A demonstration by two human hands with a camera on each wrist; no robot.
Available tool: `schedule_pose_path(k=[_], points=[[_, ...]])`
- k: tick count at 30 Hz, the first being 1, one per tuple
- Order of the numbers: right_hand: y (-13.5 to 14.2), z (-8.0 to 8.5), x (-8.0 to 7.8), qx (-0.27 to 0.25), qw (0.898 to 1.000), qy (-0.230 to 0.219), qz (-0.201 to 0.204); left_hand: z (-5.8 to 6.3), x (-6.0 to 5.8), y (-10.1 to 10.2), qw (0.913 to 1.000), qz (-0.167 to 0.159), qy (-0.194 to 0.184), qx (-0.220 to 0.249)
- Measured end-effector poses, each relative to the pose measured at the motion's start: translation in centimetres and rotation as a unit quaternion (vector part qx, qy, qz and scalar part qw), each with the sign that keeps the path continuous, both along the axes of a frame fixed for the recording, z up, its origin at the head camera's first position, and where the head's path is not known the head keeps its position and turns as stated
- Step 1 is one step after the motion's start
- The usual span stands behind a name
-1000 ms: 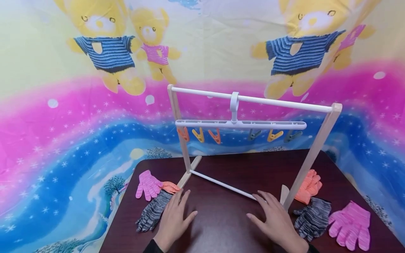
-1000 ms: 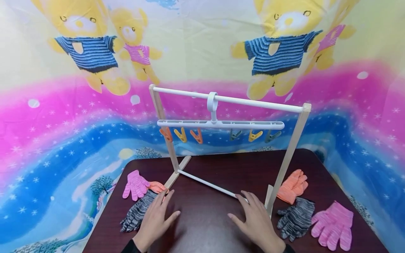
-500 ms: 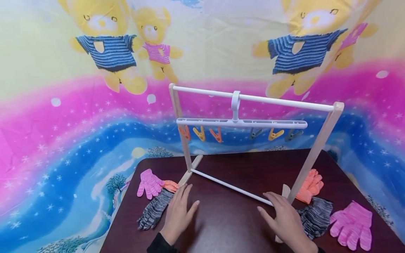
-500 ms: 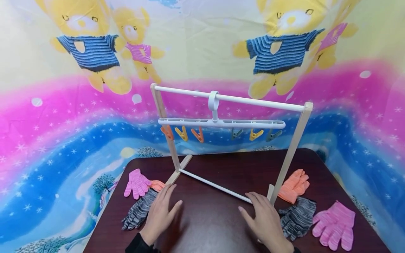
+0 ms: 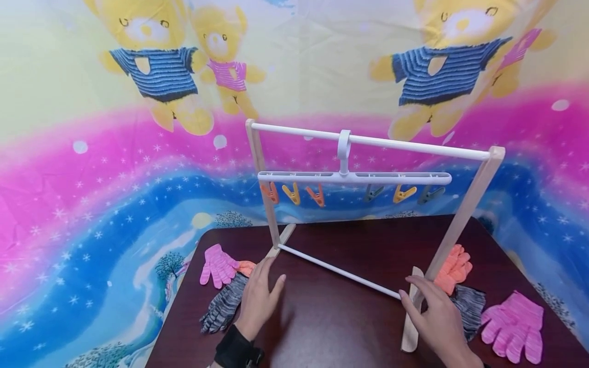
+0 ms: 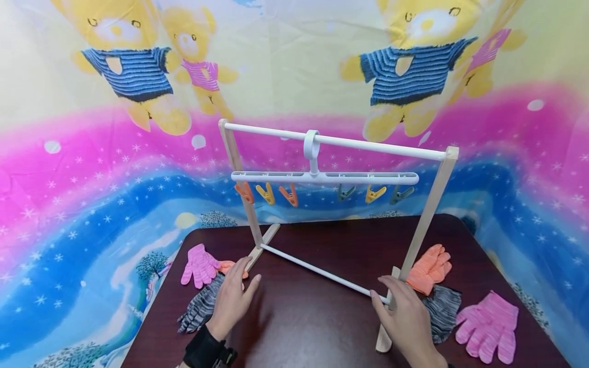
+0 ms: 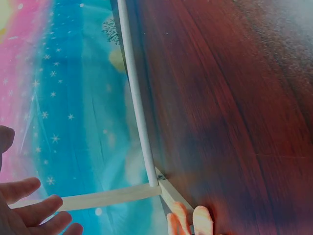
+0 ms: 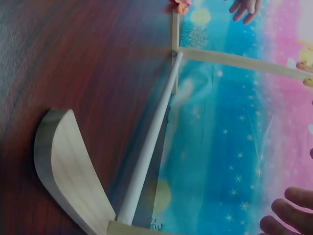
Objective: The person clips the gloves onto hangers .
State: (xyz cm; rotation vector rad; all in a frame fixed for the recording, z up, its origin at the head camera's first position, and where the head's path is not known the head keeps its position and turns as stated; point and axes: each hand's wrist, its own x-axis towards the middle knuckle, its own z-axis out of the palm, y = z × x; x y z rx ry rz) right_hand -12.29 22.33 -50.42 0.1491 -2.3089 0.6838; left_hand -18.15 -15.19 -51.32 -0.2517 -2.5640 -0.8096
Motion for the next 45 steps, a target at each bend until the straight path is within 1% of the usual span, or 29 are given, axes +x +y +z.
schedule_pose_path(k=[2, 6, 9, 11, 14, 16, 20, 22, 25, 28, 32, 35, 40, 45], points=[[0.4, 0.0, 0.0, -0.009, 1.0, 0.026, 0.001, 0.0, -0.3, -0.1, 0.9999, 0.001, -0.006, 0.011], [1.0, 0.2, 0.1, -0.037, 0.997, 0.065, 0.017, 0.0, -1.1, -0.4, 0.9993, -0.001, -0.016, 0.033], [1.6, 0.4, 0.1, -0.056, 0.994, 0.087, 0.022, 0.1, -1.9, -0.6, 0.999, -0.001, -0.014, 0.043], [2.0, 0.6, 0.1, -0.066, 0.993, 0.099, 0.017, 0.2, -2.4, -0.6, 0.999, 0.0, -0.006, 0.045], [2.8, 1.0, 0.1, -0.079, 0.992, 0.103, 0.002, 0.4, -3.1, -0.7, 0.999, 0.001, 0.0, 0.045], [3.3, 1.1, 0.1, -0.081, 0.991, 0.104, -0.011, 0.4, -3.5, -0.8, 0.9989, 0.001, -0.004, 0.046], [4.1, 1.4, 0.0, -0.083, 0.99, 0.105, -0.039, 0.3, -4.3, -0.9, 0.9975, 0.008, -0.03, 0.064], [4.4, 1.5, -0.1, -0.089, 0.989, 0.108, -0.052, 0.1, -4.8, -1.0, 0.9954, 0.011, -0.046, 0.083], [4.8, 1.8, -0.3, -0.096, 0.987, 0.106, -0.069, -0.2, -5.6, -1.2, 0.9927, 0.01, -0.058, 0.106], [4.9, 2.0, -0.5, -0.095, 0.988, 0.086, -0.083, -0.1, -6.4, -1.4, 0.9906, 0.003, -0.056, 0.125], [4.9, 2.1, -0.7, -0.09, 0.99, 0.063, -0.083, 0.4, -7.5, -1.4, 0.9889, 0.005, -0.054, 0.139], [4.8, 2.3, -1.0, -0.091, 0.991, 0.06, -0.076, 0.8, -8.6, -1.3, 0.989, 0.016, -0.056, 0.136], [4.4, 2.7, -1.6, -0.1, 0.991, 0.046, -0.071, 1.0, -10.8, -1.3, 0.991, 0.031, -0.045, 0.122], [3.9, 2.8, -1.8, -0.111, 0.991, 0.02, -0.071, 1.9, -12.3, -1.2, 0.9906, 0.025, -0.047, 0.126]])
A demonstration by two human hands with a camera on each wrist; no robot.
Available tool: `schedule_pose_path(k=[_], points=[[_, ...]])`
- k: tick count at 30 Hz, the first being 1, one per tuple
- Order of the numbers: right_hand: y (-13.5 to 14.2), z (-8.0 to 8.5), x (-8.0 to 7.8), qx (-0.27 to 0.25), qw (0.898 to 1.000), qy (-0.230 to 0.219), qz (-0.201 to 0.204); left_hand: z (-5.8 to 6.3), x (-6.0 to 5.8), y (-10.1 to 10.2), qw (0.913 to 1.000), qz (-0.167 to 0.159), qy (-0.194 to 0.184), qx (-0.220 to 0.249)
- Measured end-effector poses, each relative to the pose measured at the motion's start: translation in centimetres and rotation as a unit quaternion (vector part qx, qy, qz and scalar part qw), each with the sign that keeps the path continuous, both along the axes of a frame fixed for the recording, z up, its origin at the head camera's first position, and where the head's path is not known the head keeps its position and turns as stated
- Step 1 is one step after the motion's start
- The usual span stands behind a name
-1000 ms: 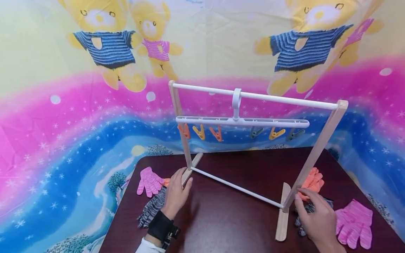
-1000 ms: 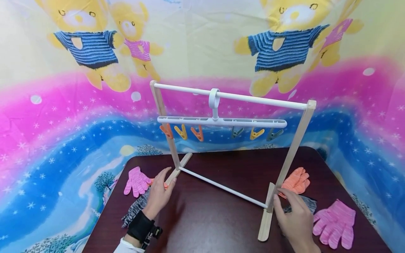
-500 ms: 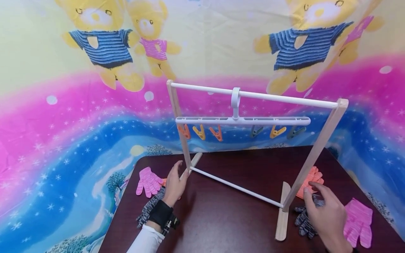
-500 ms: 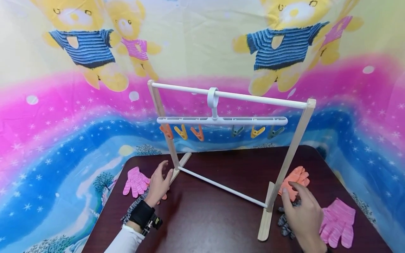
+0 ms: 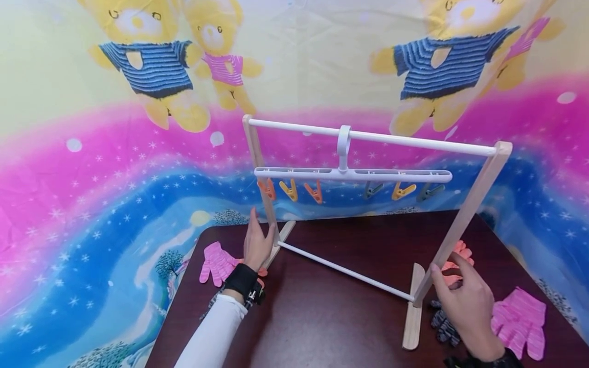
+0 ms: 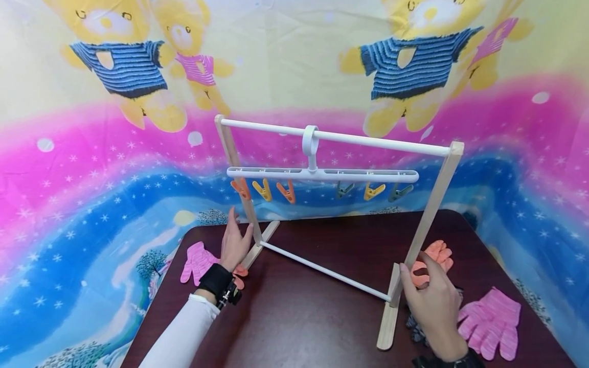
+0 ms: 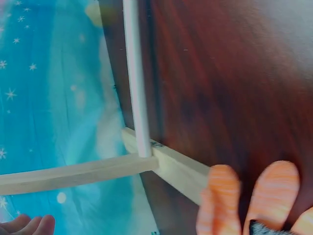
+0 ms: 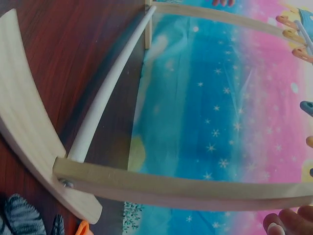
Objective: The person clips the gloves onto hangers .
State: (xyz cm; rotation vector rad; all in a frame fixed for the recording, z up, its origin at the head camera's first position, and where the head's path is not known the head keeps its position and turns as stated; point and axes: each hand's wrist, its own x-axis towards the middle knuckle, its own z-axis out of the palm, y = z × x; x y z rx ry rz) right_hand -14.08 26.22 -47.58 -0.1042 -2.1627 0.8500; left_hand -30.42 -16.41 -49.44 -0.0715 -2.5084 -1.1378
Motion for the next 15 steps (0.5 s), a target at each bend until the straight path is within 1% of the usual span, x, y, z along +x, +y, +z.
schedule_pose_path(k=[4, 7, 11, 15], points=[[-0.3, 0.1, -0.1, -0.007, 1.0, -0.011, -0.002, 1.0, -0.6, -0.1, 1.0, -0.006, -0.001, -0.001], [-0.3, 0.2, -0.2, -0.008, 1.0, -0.015, -0.002, 1.6, -1.1, -0.2, 0.9999, -0.003, -0.01, -0.001], [-0.2, 0.3, -0.5, -0.003, 1.0, -0.013, -0.001, 2.3, -2.0, -0.1, 0.9997, -0.007, -0.02, 0.012], [-0.2, 0.5, -0.8, 0.006, 1.0, -0.007, -0.004, 2.8, -2.9, 0.0, 0.9991, -0.017, -0.018, 0.033]])
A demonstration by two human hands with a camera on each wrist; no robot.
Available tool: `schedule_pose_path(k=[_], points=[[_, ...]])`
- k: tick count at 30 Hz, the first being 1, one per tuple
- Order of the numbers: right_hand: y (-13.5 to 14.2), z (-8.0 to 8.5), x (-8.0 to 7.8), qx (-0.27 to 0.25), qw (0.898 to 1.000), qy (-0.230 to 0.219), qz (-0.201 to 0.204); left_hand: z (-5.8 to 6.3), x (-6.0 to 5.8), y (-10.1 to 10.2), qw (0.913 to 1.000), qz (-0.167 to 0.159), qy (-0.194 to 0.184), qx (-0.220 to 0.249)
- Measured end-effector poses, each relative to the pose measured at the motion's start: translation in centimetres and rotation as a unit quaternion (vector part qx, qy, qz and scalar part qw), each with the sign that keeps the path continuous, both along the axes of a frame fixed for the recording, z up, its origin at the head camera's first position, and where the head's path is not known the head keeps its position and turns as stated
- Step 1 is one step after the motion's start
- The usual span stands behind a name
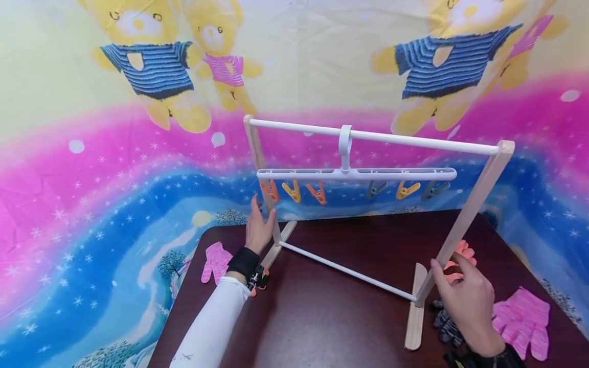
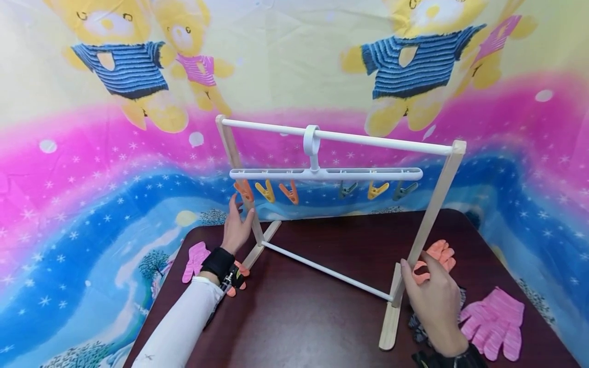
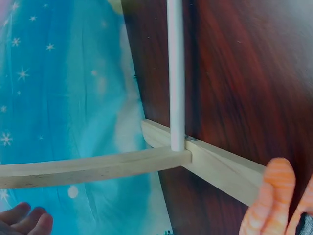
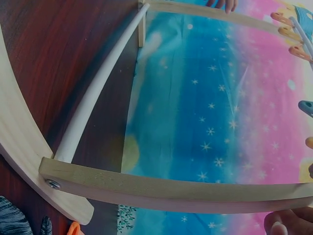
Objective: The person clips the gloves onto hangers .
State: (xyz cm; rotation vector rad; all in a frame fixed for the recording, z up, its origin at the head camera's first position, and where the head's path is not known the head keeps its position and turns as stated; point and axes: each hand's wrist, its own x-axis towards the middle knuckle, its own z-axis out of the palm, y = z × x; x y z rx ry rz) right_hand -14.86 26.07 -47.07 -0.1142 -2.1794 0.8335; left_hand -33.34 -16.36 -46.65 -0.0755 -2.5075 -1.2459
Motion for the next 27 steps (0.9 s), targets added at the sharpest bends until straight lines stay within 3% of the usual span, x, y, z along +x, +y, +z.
schedule_pose_path(k=[4, 8, 13, 19, 27], points=[[0.2, 0.2, -0.3, 0.005, 1.0, 0.002, 0.002, 0.4, -0.5, 0.4, 0.9986, -0.029, -0.004, 0.044], [0.3, 0.3, -0.5, 0.012, 1.0, 0.005, 0.008, 0.6, -0.8, 0.7, 0.9959, -0.045, -0.031, 0.072], [0.2, 0.4, -0.8, 0.037, 0.999, 0.002, 0.005, 0.4, -1.3, 0.9, 0.9987, -0.022, -0.02, 0.04], [-0.1, 1.1, -0.8, 0.061, 0.998, -0.033, -0.003, -0.3, -1.7, 1.1, 1.0, 0.007, 0.003, 0.002], [-0.5, 1.6, -0.8, 0.081, 0.993, -0.08, -0.003, -0.9, -2.0, 1.0, 0.9994, 0.012, 0.03, -0.011]])
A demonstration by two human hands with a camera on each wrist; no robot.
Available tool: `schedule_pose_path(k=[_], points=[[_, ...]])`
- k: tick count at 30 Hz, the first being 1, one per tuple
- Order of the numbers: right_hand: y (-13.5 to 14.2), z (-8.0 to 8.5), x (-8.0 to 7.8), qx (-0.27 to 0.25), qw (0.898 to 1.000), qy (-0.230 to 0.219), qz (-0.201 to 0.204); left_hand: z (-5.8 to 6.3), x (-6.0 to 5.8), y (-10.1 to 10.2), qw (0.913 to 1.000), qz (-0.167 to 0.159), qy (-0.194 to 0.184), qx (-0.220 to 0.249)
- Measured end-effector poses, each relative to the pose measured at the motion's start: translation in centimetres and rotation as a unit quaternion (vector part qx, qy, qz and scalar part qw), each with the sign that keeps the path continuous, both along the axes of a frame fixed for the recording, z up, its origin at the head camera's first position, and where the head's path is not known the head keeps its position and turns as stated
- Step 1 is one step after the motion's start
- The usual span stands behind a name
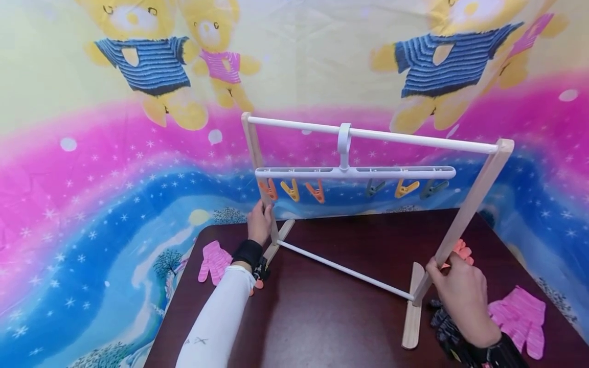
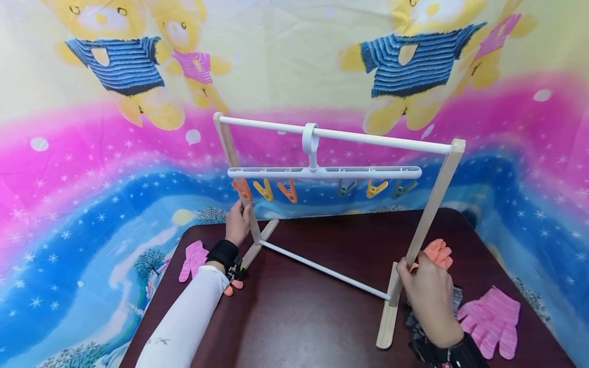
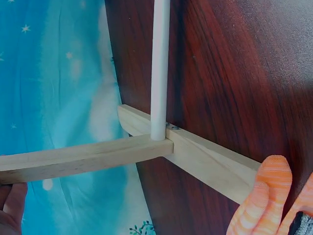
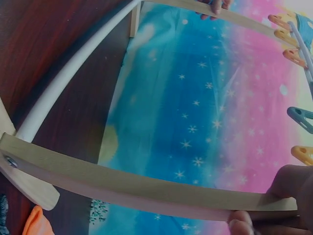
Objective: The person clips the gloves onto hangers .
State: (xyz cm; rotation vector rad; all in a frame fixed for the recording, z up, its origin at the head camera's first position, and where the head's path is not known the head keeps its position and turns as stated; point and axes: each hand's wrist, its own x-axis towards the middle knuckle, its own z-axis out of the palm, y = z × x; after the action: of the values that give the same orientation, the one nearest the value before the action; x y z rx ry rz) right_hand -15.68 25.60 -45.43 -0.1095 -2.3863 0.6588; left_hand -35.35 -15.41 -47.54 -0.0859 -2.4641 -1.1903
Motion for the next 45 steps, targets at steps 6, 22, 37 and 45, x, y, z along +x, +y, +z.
schedule_pose_path(k=[6, 22, 37, 45], points=[[-0.3, 0.8, 0.1, -0.007, 0.999, -0.046, -0.012, 0.2, -0.2, 0.1, 1.0, 0.005, -0.001, 0.003], [-0.1, 0.7, -0.4, -0.005, 0.999, -0.053, 0.0, -0.1, -0.1, 0.0, 0.9994, 0.024, 0.024, -0.012], [0.5, 0.5, -1.2, 0.002, 0.999, -0.031, 0.008, -0.1, -0.2, 0.1, 0.9995, 0.018, 0.027, 0.007], [1.1, 0.5, -2.3, -0.005, 0.999, -0.031, 0.011, 0.0, 0.0, 0.1, 0.9995, 0.023, 0.02, 0.002]])
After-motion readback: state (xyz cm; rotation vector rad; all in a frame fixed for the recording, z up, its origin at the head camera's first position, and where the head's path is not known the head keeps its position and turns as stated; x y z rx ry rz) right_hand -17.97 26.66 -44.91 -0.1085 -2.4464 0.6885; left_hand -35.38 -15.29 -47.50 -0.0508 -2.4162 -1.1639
